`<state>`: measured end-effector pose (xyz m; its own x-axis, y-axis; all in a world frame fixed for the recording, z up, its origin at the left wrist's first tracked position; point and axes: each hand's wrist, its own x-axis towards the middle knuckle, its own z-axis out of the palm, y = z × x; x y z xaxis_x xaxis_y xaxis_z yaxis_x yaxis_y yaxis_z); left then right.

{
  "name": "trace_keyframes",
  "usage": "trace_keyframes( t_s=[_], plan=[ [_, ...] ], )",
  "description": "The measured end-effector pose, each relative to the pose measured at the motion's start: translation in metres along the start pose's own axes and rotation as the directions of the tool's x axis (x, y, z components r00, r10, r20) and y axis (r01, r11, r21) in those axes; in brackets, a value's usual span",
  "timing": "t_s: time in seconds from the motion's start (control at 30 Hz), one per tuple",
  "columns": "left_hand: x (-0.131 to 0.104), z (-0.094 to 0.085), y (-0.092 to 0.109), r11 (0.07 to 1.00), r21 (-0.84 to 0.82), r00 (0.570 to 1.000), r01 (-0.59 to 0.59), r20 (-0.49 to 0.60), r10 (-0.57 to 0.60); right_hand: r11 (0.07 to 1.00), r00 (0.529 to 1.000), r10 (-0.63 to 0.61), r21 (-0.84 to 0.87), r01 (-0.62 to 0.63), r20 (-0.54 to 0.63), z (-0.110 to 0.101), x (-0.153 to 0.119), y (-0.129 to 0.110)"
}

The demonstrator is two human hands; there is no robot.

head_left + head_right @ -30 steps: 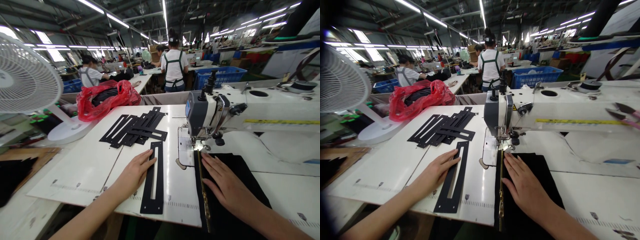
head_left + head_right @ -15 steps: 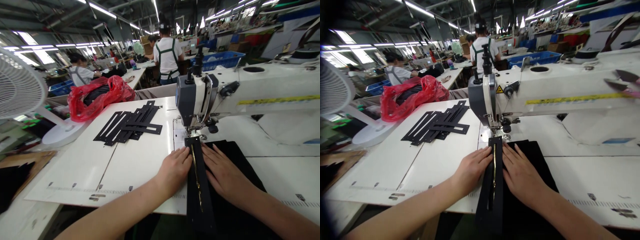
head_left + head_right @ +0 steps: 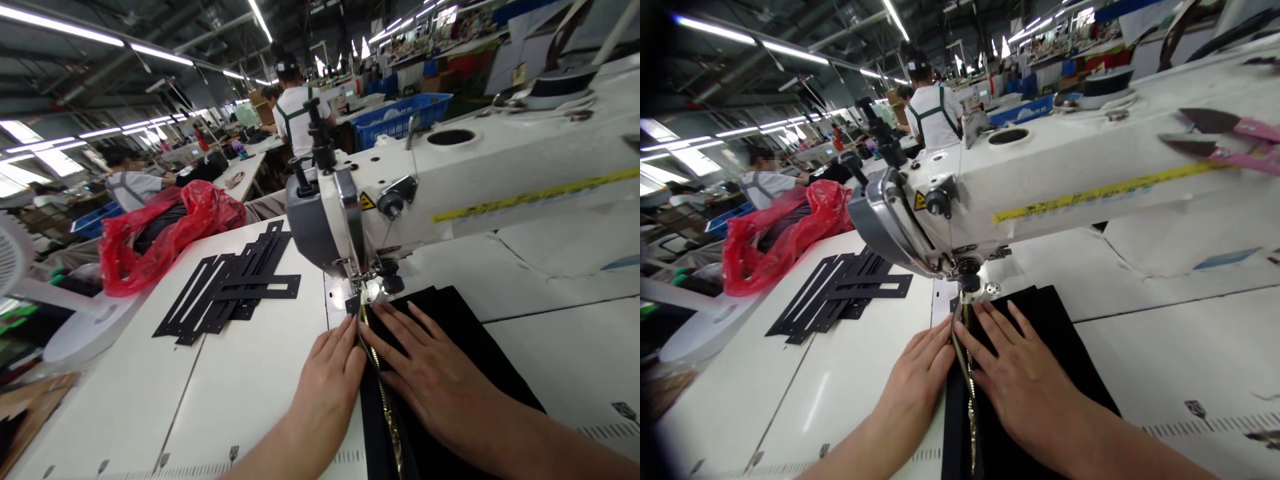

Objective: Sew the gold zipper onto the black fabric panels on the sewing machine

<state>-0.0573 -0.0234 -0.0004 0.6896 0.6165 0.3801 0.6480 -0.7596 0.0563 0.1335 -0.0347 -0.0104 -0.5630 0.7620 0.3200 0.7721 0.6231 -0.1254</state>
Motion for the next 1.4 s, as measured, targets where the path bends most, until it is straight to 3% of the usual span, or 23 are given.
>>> trace_keyframes(
  t_s=[0.23, 0.6, 0.8, 1.0, 1.1, 1.4],
  plan=[
    [-0.006, 0.001, -0.005, 0.998, 0.052, 0.998, -0.021, 0.052, 0.018, 0.993, 0.998, 0.056, 0.106, -0.059, 0.026, -0.002, 0.000, -0.002],
    [-0.002, 0.000, -0.002, 0.989, 0.129, 0.997, -0.072, 0.031, 0.068, 0.981, 0.996, 0.091, 0.168, -0.094, 0.024, -0.001, 0.000, -0.005],
    [0.000, 0.000, -0.002, 0.987, 0.143, 0.996, -0.079, 0.051, 0.072, 0.996, 0.998, 0.026, 0.088, -0.021, -0.056, -0.002, -0.004, -0.002],
    [0.001, -0.002, 0.000, 1.000, 0.031, 1.000, -0.004, -0.003, 0.004, 0.999, 0.992, 0.028, 0.023, -0.026, -0.121, -0.002, -0.006, -0.001],
    [0.001, 0.000, 0.001, 0.999, -0.012, 0.999, 0.037, -0.017, -0.038, 0.998, 0.986, -0.047, -0.056, 0.039, -0.157, 0.001, -0.006, 0.002],
    [0.000, 0.013, 0.004, 0.997, -0.009, 0.990, 0.070, -0.121, -0.071, 0.977, 0.981, -0.133, -0.187, 0.105, -0.141, 0.004, -0.007, 0.007]
  ],
)
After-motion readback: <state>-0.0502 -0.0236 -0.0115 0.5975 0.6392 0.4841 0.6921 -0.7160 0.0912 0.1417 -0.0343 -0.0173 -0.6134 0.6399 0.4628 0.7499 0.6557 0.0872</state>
